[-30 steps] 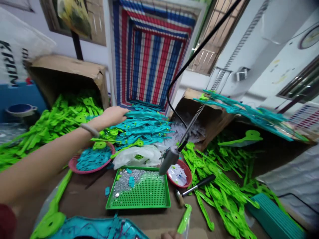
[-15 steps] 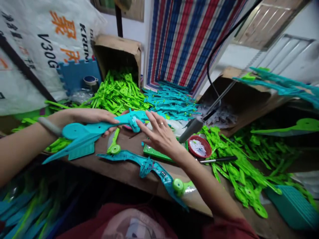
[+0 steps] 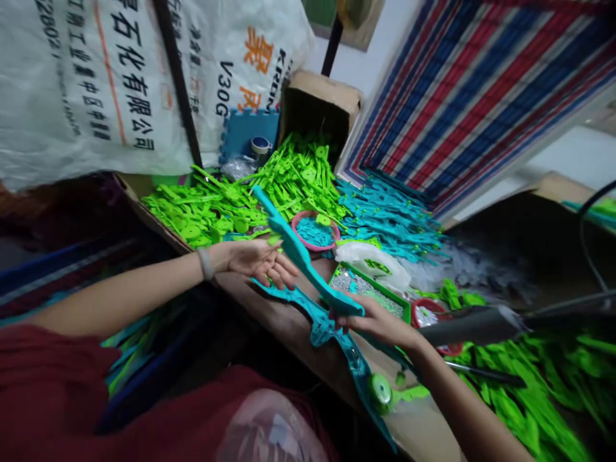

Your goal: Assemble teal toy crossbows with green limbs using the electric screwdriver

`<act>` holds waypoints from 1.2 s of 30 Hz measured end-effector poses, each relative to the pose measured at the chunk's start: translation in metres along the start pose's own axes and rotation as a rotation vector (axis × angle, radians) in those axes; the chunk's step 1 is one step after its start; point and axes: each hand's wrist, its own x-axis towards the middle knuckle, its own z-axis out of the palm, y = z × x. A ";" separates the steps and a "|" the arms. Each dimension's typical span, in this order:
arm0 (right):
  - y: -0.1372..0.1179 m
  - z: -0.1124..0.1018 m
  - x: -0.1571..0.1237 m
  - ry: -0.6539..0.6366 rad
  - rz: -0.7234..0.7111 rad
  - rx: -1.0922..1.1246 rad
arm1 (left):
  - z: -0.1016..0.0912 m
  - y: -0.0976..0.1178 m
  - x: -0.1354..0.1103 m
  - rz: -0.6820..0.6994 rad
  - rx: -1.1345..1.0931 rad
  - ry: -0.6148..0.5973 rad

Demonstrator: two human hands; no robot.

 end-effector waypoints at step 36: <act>0.047 0.062 -0.023 0.181 0.282 -0.495 | 0.128 -0.046 -0.107 0.566 0.207 0.444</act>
